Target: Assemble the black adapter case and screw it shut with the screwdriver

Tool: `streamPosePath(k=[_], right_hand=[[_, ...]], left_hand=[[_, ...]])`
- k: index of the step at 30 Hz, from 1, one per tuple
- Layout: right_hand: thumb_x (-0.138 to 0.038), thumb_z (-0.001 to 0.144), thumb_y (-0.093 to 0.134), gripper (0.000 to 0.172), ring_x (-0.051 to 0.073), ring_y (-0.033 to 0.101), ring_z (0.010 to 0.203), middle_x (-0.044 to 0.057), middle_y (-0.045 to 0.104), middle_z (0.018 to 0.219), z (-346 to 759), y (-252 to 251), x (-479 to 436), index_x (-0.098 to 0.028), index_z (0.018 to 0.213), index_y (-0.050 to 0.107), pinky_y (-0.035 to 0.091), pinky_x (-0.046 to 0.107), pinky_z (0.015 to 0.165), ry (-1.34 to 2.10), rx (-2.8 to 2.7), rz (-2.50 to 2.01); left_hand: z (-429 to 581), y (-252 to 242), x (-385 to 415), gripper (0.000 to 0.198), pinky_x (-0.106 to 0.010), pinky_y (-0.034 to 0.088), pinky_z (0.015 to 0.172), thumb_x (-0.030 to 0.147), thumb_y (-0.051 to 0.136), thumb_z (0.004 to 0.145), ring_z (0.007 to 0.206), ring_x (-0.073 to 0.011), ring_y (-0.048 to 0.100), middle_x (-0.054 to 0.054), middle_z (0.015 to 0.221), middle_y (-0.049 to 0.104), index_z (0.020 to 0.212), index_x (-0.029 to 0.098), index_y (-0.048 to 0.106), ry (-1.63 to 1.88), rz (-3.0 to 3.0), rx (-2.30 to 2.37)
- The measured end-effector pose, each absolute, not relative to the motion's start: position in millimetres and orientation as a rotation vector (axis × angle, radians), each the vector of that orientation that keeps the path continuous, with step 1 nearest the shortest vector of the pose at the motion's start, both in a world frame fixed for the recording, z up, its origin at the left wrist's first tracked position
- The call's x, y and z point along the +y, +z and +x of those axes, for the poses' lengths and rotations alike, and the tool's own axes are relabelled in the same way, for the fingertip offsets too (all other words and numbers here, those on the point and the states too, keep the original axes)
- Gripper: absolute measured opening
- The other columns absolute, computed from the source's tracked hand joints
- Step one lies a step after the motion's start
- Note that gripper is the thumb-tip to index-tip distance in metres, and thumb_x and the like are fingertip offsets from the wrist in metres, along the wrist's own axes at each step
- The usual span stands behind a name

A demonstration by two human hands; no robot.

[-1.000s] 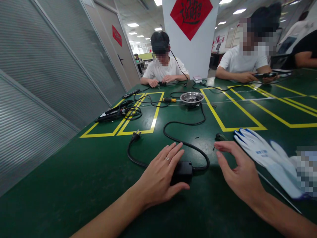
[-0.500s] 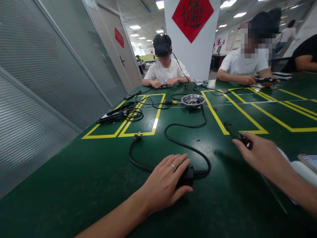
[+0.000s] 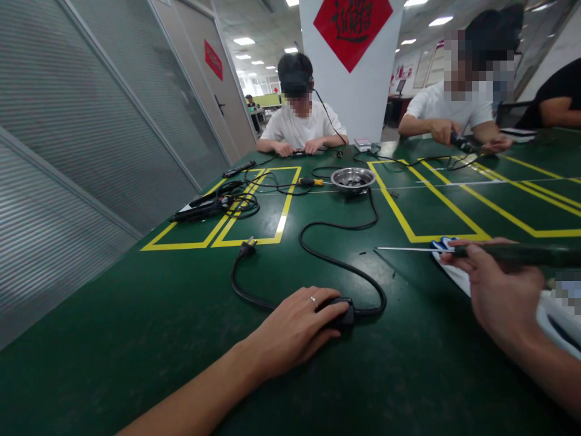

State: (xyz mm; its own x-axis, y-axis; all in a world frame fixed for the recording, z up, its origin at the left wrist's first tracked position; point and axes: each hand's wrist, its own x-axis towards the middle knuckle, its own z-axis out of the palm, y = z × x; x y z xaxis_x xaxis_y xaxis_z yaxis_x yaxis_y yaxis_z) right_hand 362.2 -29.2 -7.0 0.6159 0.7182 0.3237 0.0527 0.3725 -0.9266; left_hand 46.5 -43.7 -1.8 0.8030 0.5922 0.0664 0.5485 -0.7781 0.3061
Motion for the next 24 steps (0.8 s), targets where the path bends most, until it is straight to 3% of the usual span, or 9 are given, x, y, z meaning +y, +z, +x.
streamPosePath(k=[7, 12, 16, 24], right_hand=[[-0.028, 0.071, 0.071, 0.024, 0.023, 0.070, 0.075, 0.009, 0.070, 0.095, 348.9, -4.1, -42.9, -0.016, 0.090, 0.063, 0.057, 0.046, 0.082, 0.555, -0.899, -1.195], [-0.025, 0.070, 0.071, 0.023, 0.023, 0.070, 0.075, 0.008, 0.070, 0.091, 346.5, -0.9, -44.6, -0.017, 0.089, 0.061, 0.056, 0.049, 0.081, 0.547, -0.866, -1.136], [-0.022, 0.070, 0.070, 0.020, 0.022, 0.069, 0.075, 0.004, 0.069, 0.083, 343.8, 5.3, -46.0, -0.020, 0.085, 0.058, 0.058, 0.048, 0.073, 0.551, -0.838, -1.057], [-0.016, 0.070, 0.067, 0.019, 0.021, 0.064, 0.074, 0.004, 0.067, 0.077, 335.0, 22.4, -65.2, -0.023, 0.086, 0.059, 0.055, 0.032, 0.052, 0.703, -0.816, -0.937]], left_hand=[[48.3, 0.7, -42.9, 0.042, -0.047, 0.040, 0.099, 0.026, 0.051, 0.093, 0.116, -0.0269, 0.050, -0.008, 0.136, 0.046, 0.134, 0.025, 0.041, 0.243, 2.714, 0.873], [48.9, 0.7, -41.8, 0.042, -0.044, 0.042, 0.097, 0.025, 0.051, 0.093, 0.114, -0.0263, 0.050, -0.008, 0.135, 0.047, 0.134, 0.025, 0.041, 0.263, 2.701, 0.861], [48.7, 0.6, -42.5, 0.042, -0.043, 0.042, 0.096, 0.025, 0.051, 0.093, 0.114, -0.0262, 0.050, -0.009, 0.134, 0.047, 0.134, 0.023, 0.041, 0.279, 2.689, 0.849], [47.6, -1.0, -41.3, 0.042, -0.043, 0.042, 0.096, 0.027, 0.051, 0.093, 0.113, -0.0265, 0.050, -0.010, 0.132, 0.048, 0.134, 0.023, 0.043, 0.289, 2.692, 0.842]])
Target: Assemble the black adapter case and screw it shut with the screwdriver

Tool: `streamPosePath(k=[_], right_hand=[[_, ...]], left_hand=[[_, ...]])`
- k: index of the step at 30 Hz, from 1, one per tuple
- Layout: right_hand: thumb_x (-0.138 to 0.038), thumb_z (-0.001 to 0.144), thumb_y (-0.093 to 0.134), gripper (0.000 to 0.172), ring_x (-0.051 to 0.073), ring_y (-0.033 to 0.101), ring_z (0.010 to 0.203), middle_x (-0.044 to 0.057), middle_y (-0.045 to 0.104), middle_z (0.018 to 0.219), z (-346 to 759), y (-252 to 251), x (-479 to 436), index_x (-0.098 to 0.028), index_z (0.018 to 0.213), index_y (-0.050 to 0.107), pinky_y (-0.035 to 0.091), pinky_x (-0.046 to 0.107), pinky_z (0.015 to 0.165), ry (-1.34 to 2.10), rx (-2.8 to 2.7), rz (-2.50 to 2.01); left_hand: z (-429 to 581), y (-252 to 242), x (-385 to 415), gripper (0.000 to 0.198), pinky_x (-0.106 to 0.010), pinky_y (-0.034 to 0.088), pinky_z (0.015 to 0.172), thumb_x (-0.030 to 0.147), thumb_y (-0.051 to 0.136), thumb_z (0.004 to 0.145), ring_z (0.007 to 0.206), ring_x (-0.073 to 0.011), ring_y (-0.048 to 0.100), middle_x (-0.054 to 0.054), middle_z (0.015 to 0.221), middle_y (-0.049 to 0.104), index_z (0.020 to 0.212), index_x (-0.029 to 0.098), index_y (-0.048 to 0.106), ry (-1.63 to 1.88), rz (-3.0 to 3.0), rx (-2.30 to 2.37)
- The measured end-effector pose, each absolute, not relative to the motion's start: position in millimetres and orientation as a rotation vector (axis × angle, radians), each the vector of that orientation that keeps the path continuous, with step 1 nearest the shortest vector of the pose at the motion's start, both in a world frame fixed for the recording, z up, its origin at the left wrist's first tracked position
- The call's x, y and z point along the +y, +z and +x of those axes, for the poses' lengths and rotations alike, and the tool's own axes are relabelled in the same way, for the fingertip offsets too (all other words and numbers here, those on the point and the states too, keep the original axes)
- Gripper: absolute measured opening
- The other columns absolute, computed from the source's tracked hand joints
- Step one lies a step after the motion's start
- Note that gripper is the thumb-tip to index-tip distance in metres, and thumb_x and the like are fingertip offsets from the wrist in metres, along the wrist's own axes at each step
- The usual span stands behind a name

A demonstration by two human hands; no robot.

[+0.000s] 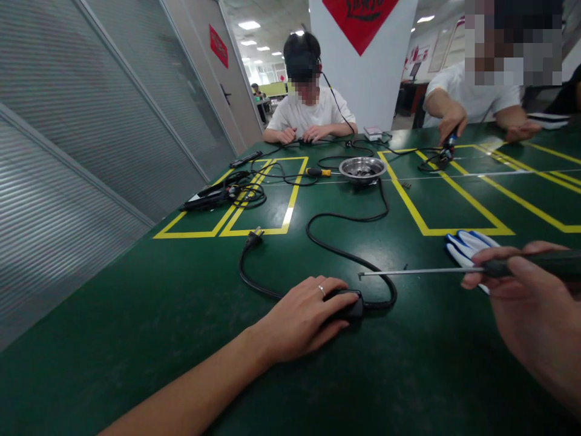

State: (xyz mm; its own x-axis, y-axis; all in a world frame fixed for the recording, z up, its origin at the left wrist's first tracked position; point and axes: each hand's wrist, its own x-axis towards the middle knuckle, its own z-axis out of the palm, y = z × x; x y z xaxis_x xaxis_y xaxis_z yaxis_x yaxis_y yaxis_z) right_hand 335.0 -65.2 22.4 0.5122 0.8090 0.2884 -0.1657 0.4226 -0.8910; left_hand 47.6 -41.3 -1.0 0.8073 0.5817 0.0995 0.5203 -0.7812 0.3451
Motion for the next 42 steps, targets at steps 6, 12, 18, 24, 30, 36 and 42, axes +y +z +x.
streamPosePath(k=[6, 12, 18, 24, 30, 36, 42], right_hand=[[-0.015, 0.070, 0.065, 0.020, 0.020, 0.062, 0.071, 0.003, 0.065, 0.076, 329.8, 24.2, -70.7, -0.025, 0.086, 0.058, 0.053, 0.031, 0.048, 0.726, -0.819, -0.961], [-0.013, 0.071, 0.063, 0.020, 0.020, 0.062, 0.071, 0.004, 0.064, 0.076, 331.1, 27.1, -71.6, -0.024, 0.086, 0.057, 0.053, 0.030, 0.047, 0.737, -0.837, -0.942], [-0.013, 0.071, 0.061, 0.018, 0.019, 0.061, 0.069, 0.005, 0.064, 0.075, 332.6, 29.3, -74.8, -0.024, 0.085, 0.056, 0.052, 0.029, 0.046, 0.750, -0.825, -0.949], [-0.012, 0.071, 0.061, 0.020, 0.019, 0.061, 0.070, 0.005, 0.064, 0.075, 333.2, 28.8, -73.7, -0.023, 0.086, 0.056, 0.051, 0.028, 0.045, 0.751, -0.833, -0.933], [-0.013, 0.071, 0.062, 0.018, 0.019, 0.061, 0.071, 0.004, 0.064, 0.075, 332.6, 27.0, -72.5, -0.023, 0.085, 0.057, 0.051, 0.029, 0.045, 0.735, -0.852, -0.948], [-0.015, 0.069, 0.066, 0.020, 0.020, 0.062, 0.070, 0.003, 0.064, 0.077, 330.4, 20.4, -72.1, -0.022, 0.086, 0.057, 0.053, 0.032, 0.045, 0.709, -0.917, -0.955], [-0.014, 0.069, 0.062, 0.018, 0.021, 0.061, 0.071, 0.002, 0.058, 0.072, 335.1, 28.7, -70.8, -0.022, 0.085, 0.056, 0.049, 0.031, 0.042, 0.643, -0.869, -0.955]], left_hand=[[48.2, -1.8, -41.0, 0.040, -0.042, 0.044, 0.095, 0.028, 0.051, 0.093, 0.112, -0.0256, 0.052, -0.010, 0.130, 0.050, 0.132, 0.023, 0.044, 0.312, 2.693, 0.834], [49.1, -2.4, -40.9, 0.040, -0.041, 0.045, 0.094, 0.027, 0.053, 0.092, 0.111, -0.0252, 0.053, -0.011, 0.129, 0.050, 0.131, 0.023, 0.045, 0.336, 2.705, 0.832], [48.9, -2.4, -40.8, 0.040, -0.042, 0.044, 0.094, 0.027, 0.052, 0.092, 0.112, -0.0255, 0.052, -0.010, 0.131, 0.049, 0.131, 0.023, 0.045, 0.329, 2.687, 0.829], [49.2, -3.1, -40.4, 0.041, -0.042, 0.043, 0.095, 0.027, 0.053, 0.092, 0.113, -0.0252, 0.051, -0.010, 0.131, 0.049, 0.132, 0.023, 0.044, 0.319, 2.691, 0.834], [49.0, -3.1, -40.8, 0.040, -0.043, 0.044, 0.094, 0.027, 0.052, 0.092, 0.113, -0.0259, 0.051, -0.011, 0.131, 0.049, 0.132, 0.023, 0.044, 0.330, 2.696, 0.829], [48.6, -2.3, -41.3, 0.041, -0.044, 0.043, 0.096, 0.026, 0.051, 0.093, 0.114, -0.0263, 0.049, -0.010, 0.135, 0.045, 0.133, 0.023, 0.042, 0.293, 2.688, 0.846], [52.5, 1.4, -44.6, 0.040, -0.045, 0.041, 0.096, 0.025, 0.048, 0.094, 0.114, -0.0268, 0.050, -0.010, 0.134, 0.046, 0.133, 0.024, 0.041, 0.247, 2.702, 0.857]])
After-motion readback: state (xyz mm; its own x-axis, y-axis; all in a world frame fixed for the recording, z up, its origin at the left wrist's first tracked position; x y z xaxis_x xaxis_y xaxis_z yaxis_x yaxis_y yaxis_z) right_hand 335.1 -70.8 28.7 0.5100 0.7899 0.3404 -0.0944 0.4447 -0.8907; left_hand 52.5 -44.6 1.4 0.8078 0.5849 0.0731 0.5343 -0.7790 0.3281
